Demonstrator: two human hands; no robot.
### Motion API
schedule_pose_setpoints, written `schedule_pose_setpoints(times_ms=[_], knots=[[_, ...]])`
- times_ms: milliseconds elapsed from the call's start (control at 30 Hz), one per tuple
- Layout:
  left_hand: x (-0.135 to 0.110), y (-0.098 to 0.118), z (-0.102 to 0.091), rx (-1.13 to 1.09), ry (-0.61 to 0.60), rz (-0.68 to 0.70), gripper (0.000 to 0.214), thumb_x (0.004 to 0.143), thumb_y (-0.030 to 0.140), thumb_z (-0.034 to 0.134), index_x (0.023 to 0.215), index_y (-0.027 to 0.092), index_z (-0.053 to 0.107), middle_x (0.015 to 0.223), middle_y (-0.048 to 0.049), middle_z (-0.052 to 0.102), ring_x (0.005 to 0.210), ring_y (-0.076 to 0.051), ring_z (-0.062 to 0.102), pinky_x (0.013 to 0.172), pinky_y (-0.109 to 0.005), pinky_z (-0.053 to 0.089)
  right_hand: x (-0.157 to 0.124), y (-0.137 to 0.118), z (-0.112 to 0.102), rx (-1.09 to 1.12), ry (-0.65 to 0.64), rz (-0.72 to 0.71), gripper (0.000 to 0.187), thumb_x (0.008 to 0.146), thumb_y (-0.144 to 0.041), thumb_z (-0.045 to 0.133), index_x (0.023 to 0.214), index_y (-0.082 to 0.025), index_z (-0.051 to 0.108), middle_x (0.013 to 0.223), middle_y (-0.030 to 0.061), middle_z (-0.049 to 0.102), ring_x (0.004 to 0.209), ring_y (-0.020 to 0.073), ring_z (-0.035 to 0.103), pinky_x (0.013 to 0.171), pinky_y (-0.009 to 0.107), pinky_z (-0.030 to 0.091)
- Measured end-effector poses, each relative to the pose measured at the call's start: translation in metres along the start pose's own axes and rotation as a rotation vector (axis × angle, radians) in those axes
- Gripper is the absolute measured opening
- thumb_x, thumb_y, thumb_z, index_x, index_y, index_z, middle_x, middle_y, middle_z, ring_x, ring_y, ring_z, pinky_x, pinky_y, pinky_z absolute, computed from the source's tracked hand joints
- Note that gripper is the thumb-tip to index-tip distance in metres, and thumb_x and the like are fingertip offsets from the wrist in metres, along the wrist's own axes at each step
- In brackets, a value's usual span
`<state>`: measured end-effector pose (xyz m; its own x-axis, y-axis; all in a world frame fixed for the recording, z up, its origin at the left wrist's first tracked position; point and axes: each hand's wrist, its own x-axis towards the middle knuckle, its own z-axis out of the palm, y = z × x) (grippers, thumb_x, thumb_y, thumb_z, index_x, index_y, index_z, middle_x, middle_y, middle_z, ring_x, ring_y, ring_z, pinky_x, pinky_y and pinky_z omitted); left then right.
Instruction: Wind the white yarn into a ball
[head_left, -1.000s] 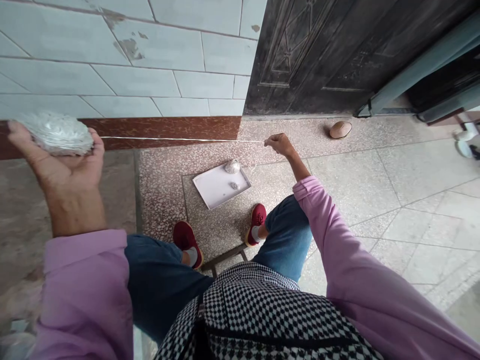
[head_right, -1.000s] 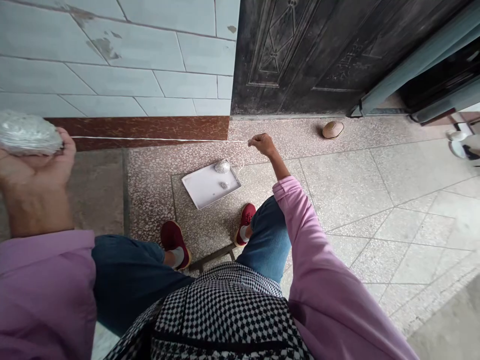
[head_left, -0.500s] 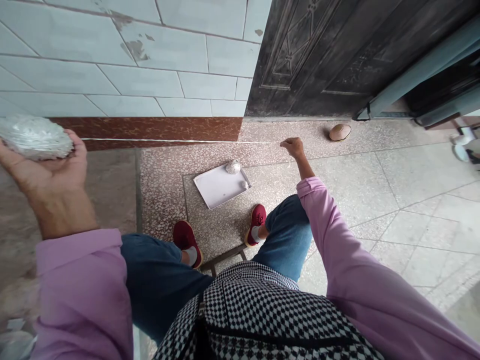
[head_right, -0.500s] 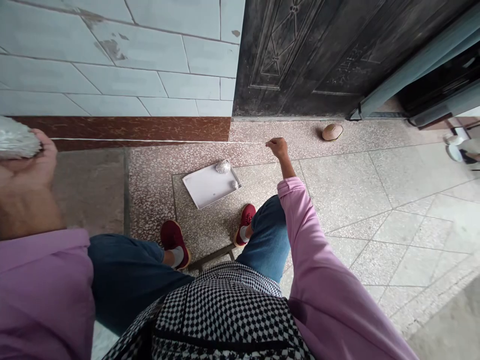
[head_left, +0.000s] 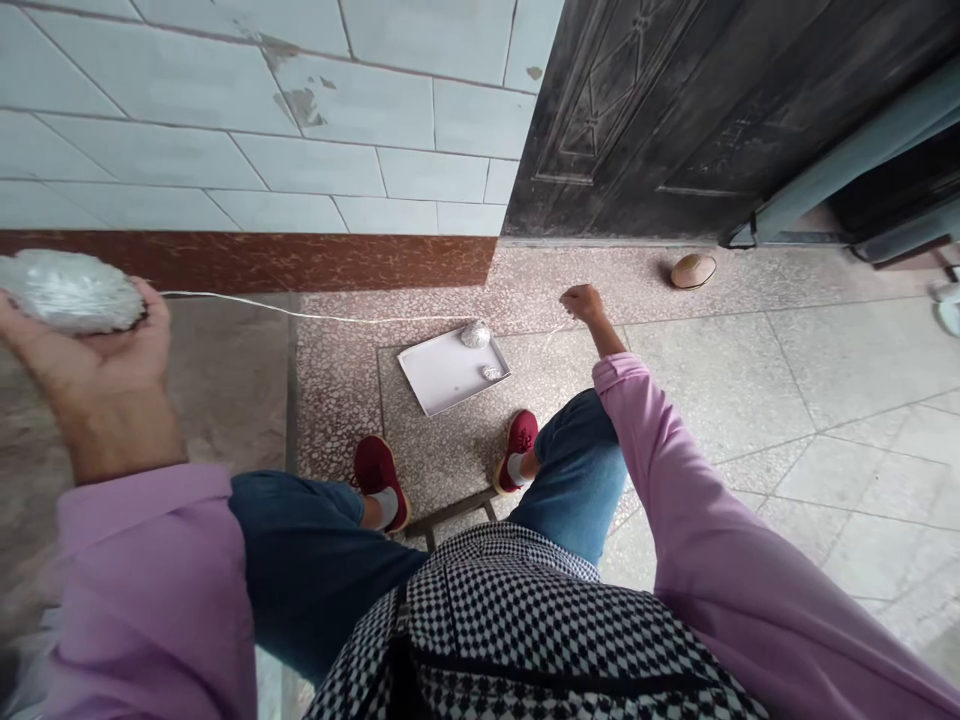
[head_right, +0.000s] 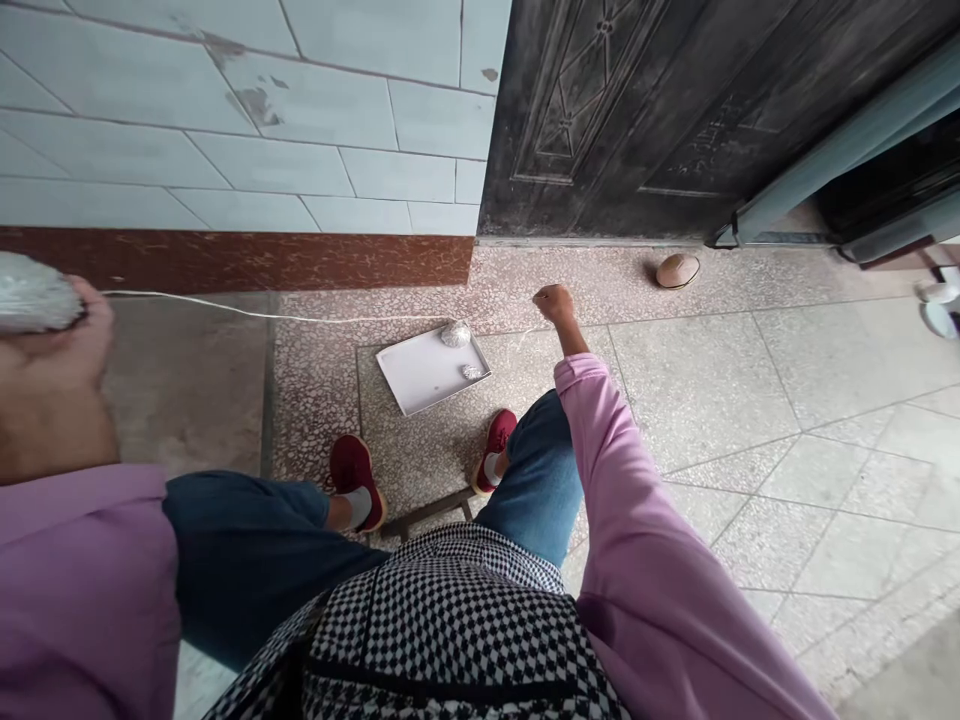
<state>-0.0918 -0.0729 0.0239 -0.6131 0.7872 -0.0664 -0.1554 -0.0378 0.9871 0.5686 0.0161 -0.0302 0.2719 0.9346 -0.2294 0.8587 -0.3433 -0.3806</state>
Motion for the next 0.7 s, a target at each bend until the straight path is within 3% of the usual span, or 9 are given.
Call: schedule_pose_setpoints(times_ms=[67,133,167,233,300,433,533,700], knots=[[-0.016,0.007,0.024,-0.232,0.047,-0.085,0.049,0.135,0.072,0.043,0.166,0.035,0.050,0.210,0.0033,0.049,0.183,-0.008,0.061,0.152,-0.028,0.056,0.000,-0.025,0.006,0.022,-0.041,-0.057,0.031,0.103,-0.002,0.075,0.115,-0.013,0.101,0.123,0.0182,0.096,0.129,0.0363,0.092,0.124,0.043,0.071],[-0.032,0.010,0.047,-0.331,0.006,-0.138,0.039,0.142,0.057,0.031,0.162,0.036,0.056,0.200,0.0062,0.062,0.176,-0.007,0.068,0.150,-0.031,0.060,0.000,-0.055,0.012,0.066,-0.079,-0.133,0.035,0.103,0.000,0.074,0.121,-0.014,0.101,0.134,0.0172,0.096,0.141,0.0376,0.090,0.134,0.047,0.069],[-0.038,0.010,0.057,-0.357,-0.028,-0.151,0.037,0.143,0.056,0.032,0.159,0.035,0.059,0.195,0.0063,0.068,0.175,-0.009,0.069,0.151,-0.034,0.060,-0.002,-0.071,0.016,0.097,-0.103,-0.176,0.037,0.105,-0.001,0.073,0.125,-0.015,0.101,0.138,0.0164,0.096,0.143,0.0383,0.090,0.135,0.049,0.070],[-0.049,0.007,0.075,-0.380,-0.100,-0.151,0.034,0.138,0.063,0.052,0.152,0.033,0.063,0.186,0.0041,0.076,0.176,-0.016,0.068,0.152,-0.041,0.060,-0.009,-0.104,0.026,0.173,-0.169,-0.266,0.035,0.112,-0.004,0.073,0.132,-0.014,0.100,0.142,0.0147,0.095,0.138,0.0379,0.091,0.126,0.050,0.078],[-0.056,0.002,0.089,-0.368,-0.173,-0.120,0.049,0.123,0.072,0.078,0.146,0.032,0.064,0.184,0.0000,0.076,0.178,-0.023,0.064,0.151,-0.050,0.063,-0.019,-0.137,0.038,0.254,-0.244,-0.351,0.028,0.120,-0.009,0.074,0.134,-0.014,0.097,0.143,0.0129,0.094,0.129,0.0339,0.092,0.109,0.042,0.084],[-0.062,-0.006,0.107,-0.290,-0.351,-0.057,0.082,0.095,0.086,0.102,0.140,0.028,0.067,0.183,-0.0031,0.073,0.183,-0.033,0.053,0.143,-0.062,0.066,-0.047,-0.192,0.061,0.666,-0.453,-0.507,0.005,0.126,-0.016,0.087,0.128,-0.014,0.091,0.148,0.0128,0.091,0.132,0.0285,0.088,0.087,0.026,0.081],[-0.065,-0.008,0.116,-0.202,-0.442,-0.075,0.094,0.082,0.093,0.110,0.139,0.029,0.071,0.176,0.0011,0.078,0.178,-0.039,0.053,0.136,-0.064,0.067,-0.068,-0.223,0.073,0.884,-0.553,-0.550,0.006,0.125,-0.014,0.092,0.130,-0.014,0.089,0.152,0.0098,0.090,0.138,0.0254,0.083,0.085,0.023,0.077],[-0.078,-0.007,0.132,-0.081,-0.522,-0.089,0.111,0.074,0.111,0.100,0.146,0.032,0.071,0.181,-0.0001,0.076,0.177,-0.042,0.050,0.125,-0.058,0.069,-0.097,-0.249,0.090,1.096,-0.700,-0.545,0.009,0.129,-0.020,0.091,0.136,-0.017,0.084,0.148,0.0052,0.090,0.131,0.0214,0.083,0.083,0.025,0.074]])
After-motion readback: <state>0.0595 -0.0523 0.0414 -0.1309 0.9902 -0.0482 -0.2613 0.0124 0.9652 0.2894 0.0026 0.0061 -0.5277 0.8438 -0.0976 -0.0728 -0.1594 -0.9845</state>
